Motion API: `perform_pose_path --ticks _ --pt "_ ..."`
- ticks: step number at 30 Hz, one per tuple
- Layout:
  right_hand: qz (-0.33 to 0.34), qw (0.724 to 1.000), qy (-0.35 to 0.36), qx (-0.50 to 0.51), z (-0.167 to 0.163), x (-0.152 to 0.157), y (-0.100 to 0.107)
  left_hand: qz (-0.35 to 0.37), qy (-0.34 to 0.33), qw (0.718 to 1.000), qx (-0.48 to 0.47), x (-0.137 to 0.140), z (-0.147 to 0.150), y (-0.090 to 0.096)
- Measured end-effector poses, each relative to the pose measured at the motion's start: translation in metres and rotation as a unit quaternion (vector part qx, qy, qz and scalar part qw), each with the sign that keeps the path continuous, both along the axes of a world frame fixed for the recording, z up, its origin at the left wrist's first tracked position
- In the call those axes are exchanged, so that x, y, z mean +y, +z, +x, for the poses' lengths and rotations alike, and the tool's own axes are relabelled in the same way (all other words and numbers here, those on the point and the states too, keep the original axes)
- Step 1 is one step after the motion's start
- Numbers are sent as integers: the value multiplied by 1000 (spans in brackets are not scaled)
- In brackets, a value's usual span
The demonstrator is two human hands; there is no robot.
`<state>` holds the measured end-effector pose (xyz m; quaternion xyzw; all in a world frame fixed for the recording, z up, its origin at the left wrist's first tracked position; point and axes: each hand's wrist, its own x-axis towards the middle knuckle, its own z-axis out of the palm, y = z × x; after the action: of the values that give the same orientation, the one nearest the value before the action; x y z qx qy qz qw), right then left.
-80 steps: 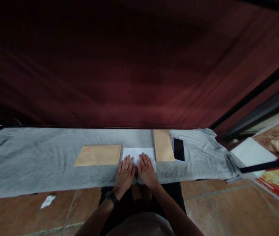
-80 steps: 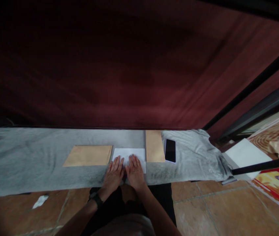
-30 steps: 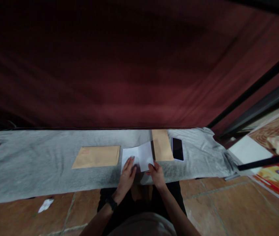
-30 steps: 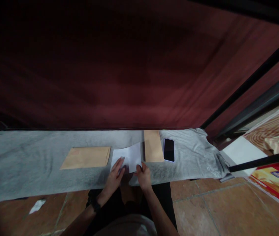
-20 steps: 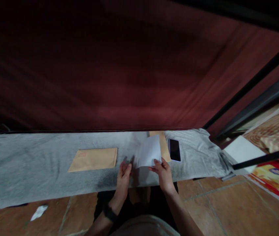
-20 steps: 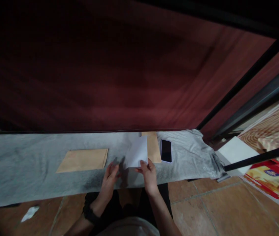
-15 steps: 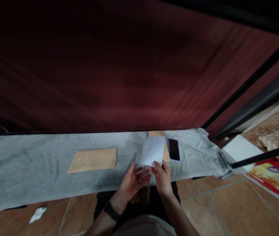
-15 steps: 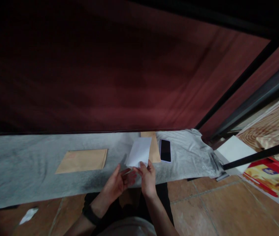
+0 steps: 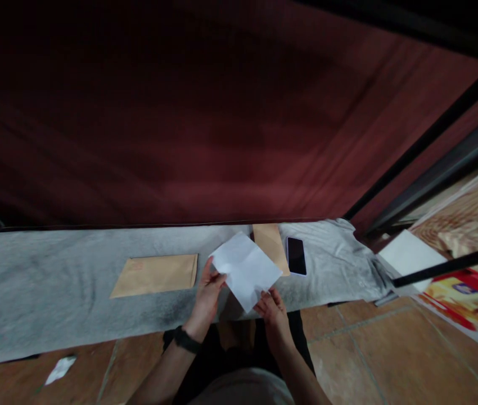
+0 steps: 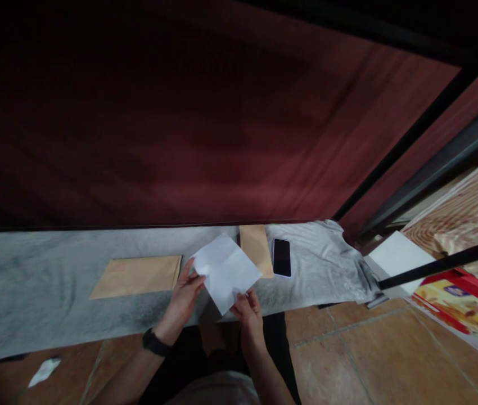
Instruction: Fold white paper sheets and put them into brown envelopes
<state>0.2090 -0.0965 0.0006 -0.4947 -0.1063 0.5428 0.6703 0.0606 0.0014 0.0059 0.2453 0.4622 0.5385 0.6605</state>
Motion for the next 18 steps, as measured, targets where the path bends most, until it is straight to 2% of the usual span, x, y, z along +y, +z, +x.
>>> perform_pose_path --ticks 4,9,14,18 --pt "-38 998 -35 24 8 3 -7 35 -3 999 35 1 -12 5" --pt "-37 999 18 8 7 14 -4 23 0 1000 20 0 -14 10" --pt "-39 998 48 1 -1 16 -4 -23 -24 999 20 -2 -15 -5" --pt "-63 997 22 30 1 10 -8 -7 -16 998 59 3 -21 -13"
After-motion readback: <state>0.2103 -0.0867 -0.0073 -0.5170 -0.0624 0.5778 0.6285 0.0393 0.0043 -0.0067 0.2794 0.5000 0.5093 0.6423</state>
